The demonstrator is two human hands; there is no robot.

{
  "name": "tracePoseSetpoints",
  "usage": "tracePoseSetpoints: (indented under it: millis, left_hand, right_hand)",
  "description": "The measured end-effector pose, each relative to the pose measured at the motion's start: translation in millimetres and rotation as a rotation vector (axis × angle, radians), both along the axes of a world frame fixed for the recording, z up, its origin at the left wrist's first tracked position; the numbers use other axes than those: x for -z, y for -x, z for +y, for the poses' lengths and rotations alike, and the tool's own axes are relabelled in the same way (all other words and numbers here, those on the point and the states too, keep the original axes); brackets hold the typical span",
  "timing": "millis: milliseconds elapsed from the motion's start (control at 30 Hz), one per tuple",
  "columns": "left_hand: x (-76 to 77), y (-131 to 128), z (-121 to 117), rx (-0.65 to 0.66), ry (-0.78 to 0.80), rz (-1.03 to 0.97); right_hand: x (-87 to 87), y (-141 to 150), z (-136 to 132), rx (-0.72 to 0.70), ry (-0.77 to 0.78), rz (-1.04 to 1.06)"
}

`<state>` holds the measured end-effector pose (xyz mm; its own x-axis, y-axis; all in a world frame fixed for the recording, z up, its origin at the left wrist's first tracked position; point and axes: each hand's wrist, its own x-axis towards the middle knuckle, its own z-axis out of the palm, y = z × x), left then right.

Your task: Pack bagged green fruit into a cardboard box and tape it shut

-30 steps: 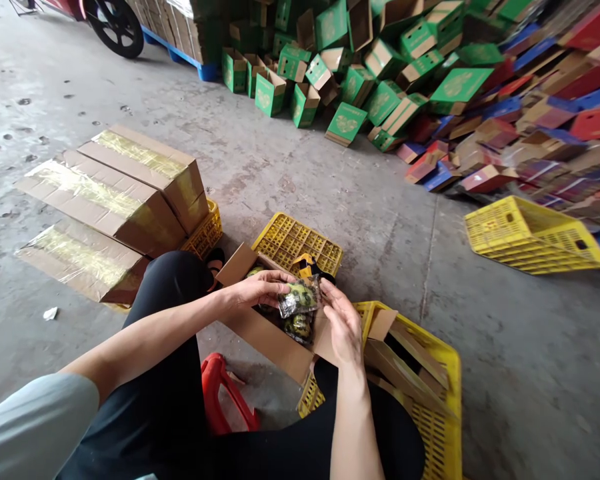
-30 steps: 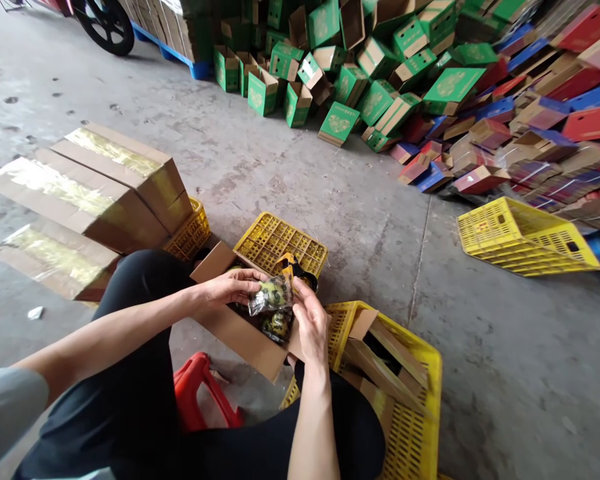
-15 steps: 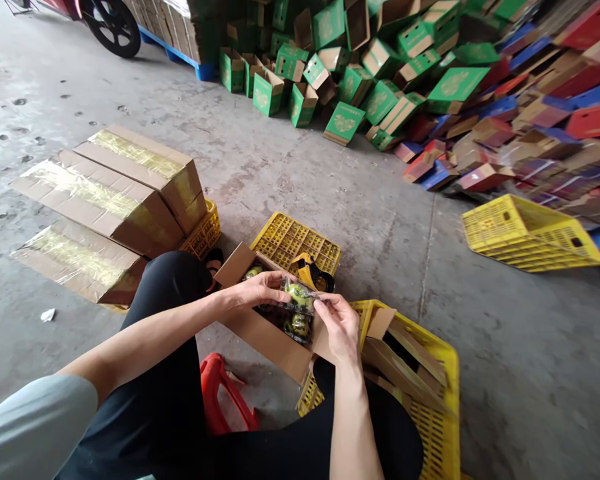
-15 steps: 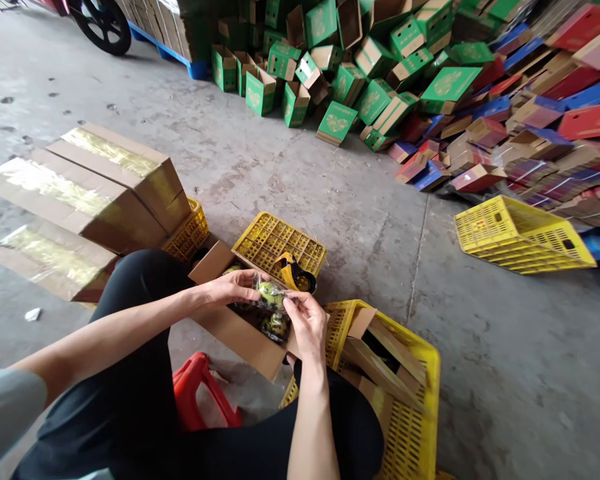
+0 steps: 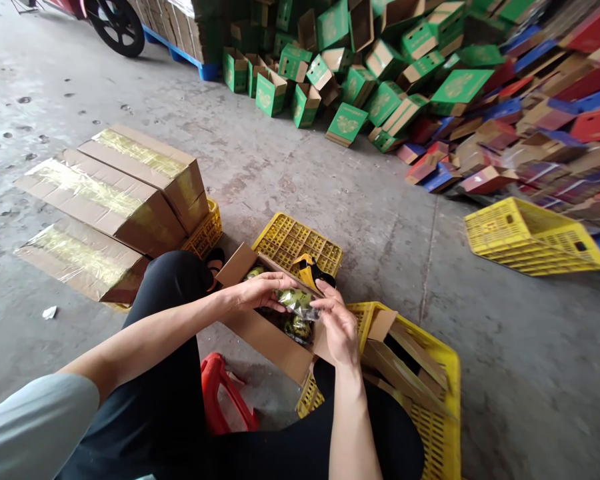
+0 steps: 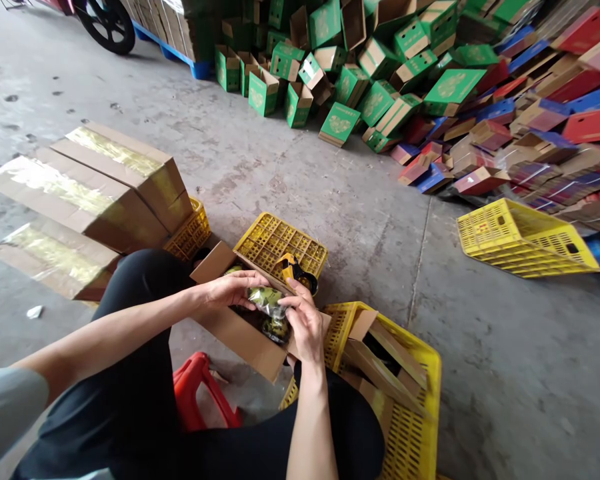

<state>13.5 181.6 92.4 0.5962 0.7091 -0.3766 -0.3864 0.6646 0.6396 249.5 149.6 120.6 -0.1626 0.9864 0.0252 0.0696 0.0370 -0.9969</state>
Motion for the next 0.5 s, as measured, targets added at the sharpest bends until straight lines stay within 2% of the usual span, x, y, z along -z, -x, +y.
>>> tracePoseSetpoints:
  millis: [133, 333, 500]
  left_hand:
    - [-2.1, 0.7, 1.6, -0.033, -0.106, 0.038]
    - [-10.3, 2.3, -1.7, -0.029, -0.418, 0.170]
    - [-7.1, 1.5, -4.3, -0.045, -0.412, 0.186]
  right_hand:
    - [0.0, -0.4, 2.0, 0.117, 0.127, 0.041]
    - [-1.6, 6.3, 1.4, 0.091, 0.244, 0.012]
    - [3.7, 4.4, 0.9, 0.137, 0.188, 0.054]
